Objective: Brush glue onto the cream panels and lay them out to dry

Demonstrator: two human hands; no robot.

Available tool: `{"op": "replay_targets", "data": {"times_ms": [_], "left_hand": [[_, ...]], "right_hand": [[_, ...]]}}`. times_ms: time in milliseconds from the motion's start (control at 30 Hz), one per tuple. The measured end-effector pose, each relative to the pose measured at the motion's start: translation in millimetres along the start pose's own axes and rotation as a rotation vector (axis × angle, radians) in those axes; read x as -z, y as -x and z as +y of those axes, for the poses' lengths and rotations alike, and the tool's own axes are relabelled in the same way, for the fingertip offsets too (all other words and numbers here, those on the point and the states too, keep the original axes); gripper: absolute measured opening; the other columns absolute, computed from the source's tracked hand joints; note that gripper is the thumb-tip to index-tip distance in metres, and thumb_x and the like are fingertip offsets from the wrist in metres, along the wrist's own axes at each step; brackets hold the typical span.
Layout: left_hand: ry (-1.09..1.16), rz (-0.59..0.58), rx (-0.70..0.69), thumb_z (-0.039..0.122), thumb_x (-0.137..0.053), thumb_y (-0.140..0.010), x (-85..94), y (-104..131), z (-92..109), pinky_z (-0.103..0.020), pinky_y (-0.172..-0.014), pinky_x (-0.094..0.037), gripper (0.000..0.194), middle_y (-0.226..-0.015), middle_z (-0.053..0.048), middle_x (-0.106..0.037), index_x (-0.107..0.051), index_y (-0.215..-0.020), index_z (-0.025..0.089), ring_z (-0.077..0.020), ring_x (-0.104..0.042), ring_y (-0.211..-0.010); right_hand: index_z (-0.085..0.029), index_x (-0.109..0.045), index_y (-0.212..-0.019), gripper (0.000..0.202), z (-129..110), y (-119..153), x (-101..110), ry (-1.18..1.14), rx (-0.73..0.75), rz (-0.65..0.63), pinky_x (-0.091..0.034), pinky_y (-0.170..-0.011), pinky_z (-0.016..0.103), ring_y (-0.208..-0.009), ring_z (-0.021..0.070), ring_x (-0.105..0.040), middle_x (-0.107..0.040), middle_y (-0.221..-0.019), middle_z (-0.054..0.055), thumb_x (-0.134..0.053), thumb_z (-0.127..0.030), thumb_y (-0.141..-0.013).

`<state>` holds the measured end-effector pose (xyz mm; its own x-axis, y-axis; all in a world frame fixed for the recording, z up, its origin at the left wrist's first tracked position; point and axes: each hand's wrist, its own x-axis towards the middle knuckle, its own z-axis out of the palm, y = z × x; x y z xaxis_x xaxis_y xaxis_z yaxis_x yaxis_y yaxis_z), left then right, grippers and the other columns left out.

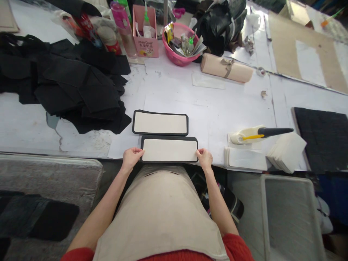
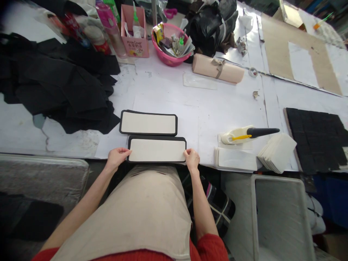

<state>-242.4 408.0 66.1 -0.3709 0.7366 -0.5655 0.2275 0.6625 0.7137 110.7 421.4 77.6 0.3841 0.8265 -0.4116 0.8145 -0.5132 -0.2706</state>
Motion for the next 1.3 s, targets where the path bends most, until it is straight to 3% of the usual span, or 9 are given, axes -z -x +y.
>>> {"op": "replay_targets", "data": {"times_ms": [500,1300], "left_hand": [[0.061,-0.011,-0.033,0.039,-0.069,-0.06,-1.3,-2.3,-9.2,-0.021,-0.042,-0.03,0.025,-0.047,0.003,-0.054,-0.063,-0.067,0.015,-0.0089,-0.044,-0.042],[0.082,-0.017,-0.03,0.041,-0.071,-0.058,-2.0,1.3,-5.9,-0.021,-0.04,-0.028,0.028,-0.046,0.003,-0.053,-0.062,-0.066,0.015,-0.0085,-0.041,-0.04]], "right_hand": [[-0.019,-0.071,-0.092,0.022,-1.0,1.1,-6.6,0.018,0.009,0.038,-0.04,-0.071,0.027,-0.08,0.0196,-0.065,-0.073,-0.086,0.005,-0.053,-0.031,-0.088],[-0.019,-0.068,-0.092,0.022,-1.1,4.2,-11.7,-0.017,0.014,0.069,-0.039,-0.071,0.028,-0.079,0.019,-0.064,-0.073,-0.088,0.005,-0.05,-0.031,-0.089]]}}
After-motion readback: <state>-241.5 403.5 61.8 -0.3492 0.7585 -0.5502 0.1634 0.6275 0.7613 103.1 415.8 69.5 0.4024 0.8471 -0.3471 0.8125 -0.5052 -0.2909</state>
